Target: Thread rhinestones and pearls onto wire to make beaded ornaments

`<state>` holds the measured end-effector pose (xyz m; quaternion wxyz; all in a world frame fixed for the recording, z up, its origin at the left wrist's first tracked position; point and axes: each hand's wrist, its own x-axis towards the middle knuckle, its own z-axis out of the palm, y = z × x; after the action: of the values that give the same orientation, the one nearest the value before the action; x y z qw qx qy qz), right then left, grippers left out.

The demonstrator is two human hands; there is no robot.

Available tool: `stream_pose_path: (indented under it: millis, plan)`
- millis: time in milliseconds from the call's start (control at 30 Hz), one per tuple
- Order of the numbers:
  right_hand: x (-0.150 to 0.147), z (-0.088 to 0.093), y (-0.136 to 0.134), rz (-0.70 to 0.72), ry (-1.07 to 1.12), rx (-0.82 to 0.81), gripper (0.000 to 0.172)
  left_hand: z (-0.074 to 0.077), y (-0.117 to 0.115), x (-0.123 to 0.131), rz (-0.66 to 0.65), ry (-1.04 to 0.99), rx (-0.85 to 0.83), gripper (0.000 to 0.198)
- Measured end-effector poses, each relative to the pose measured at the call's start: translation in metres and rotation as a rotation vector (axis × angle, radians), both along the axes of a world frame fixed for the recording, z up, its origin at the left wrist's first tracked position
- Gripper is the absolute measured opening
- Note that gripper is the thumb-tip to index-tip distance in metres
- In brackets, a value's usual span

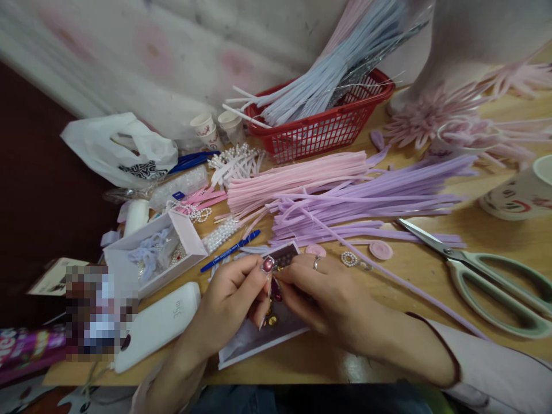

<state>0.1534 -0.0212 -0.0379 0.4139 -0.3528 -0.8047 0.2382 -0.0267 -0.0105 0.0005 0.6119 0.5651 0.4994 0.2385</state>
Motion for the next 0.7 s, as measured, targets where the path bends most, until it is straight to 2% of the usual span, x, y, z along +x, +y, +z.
stream_pose_path:
  millis: [267,467,700]
  plan:
    - [0.0002,0.0021,0.0006,0.006,-0.002,-0.006,0.023,-0.0016,0.0029,0.0014,-0.003,-0.028,-0.009,0.041]
    - [-0.0004,0.0004,0.0001,-0.017,-0.001,0.009,0.02,-0.0056,0.0048,0.0005,-0.001,-0.133,-0.023,0.04]
    - [-0.0021,0.0008,0.0014,-0.034,0.022,0.006,0.02,-0.008,0.0025,-0.0039,0.048,-0.194,-0.033,0.036]
